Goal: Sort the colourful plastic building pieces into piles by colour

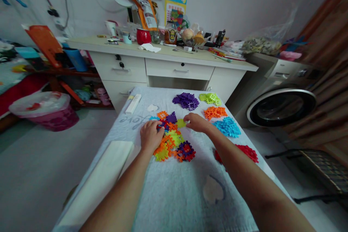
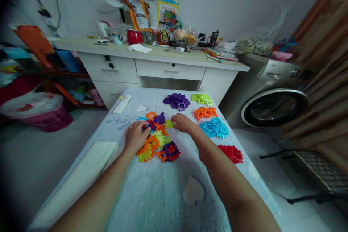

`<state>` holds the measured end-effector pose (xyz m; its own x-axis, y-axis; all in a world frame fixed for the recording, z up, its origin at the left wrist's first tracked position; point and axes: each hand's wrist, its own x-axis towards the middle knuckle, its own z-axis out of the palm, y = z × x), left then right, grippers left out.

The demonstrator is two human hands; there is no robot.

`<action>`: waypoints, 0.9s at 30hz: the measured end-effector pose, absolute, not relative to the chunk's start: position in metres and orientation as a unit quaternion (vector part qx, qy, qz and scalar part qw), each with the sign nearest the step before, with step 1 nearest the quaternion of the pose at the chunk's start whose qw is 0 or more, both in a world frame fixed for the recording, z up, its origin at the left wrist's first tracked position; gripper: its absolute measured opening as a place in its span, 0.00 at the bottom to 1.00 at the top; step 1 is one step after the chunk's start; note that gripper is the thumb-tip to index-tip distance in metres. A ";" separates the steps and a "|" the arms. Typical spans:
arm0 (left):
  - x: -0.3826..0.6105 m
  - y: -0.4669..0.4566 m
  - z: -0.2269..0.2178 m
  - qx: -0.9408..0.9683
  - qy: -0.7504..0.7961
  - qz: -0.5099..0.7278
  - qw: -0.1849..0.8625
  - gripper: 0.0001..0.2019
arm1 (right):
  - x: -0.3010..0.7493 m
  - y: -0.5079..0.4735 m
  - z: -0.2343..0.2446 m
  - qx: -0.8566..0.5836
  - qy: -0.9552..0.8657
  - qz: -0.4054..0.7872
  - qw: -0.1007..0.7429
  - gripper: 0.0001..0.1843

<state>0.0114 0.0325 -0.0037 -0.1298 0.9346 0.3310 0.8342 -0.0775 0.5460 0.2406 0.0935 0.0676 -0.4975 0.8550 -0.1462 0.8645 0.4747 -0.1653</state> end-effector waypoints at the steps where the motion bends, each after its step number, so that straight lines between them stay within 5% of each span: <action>1: 0.011 0.033 -0.004 0.655 0.675 0.331 0.076 0.09 | 0.236 0.092 0.060 0.500 0.860 -0.101 0.016 0.20; 7: 0.012 0.031 -0.001 0.653 0.676 0.333 0.077 0.09 | 0.227 0.096 0.030 0.486 0.870 -0.085 -0.013 0.30; 19: 0.012 0.032 -0.001 0.655 0.677 0.326 0.077 0.08 | 0.255 0.087 0.071 0.500 0.855 -0.139 0.001 0.14; 27: 0.013 0.032 0.000 0.656 0.675 0.327 0.079 0.09 | 0.314 0.134 0.086 0.628 0.724 -0.188 -0.216 0.11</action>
<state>0.0125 0.0322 -0.0003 -0.1261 0.9378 0.3233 0.8349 -0.0757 0.5452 0.3144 0.1340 0.0856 -0.1183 0.9900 0.0763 0.8276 0.1408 -0.5433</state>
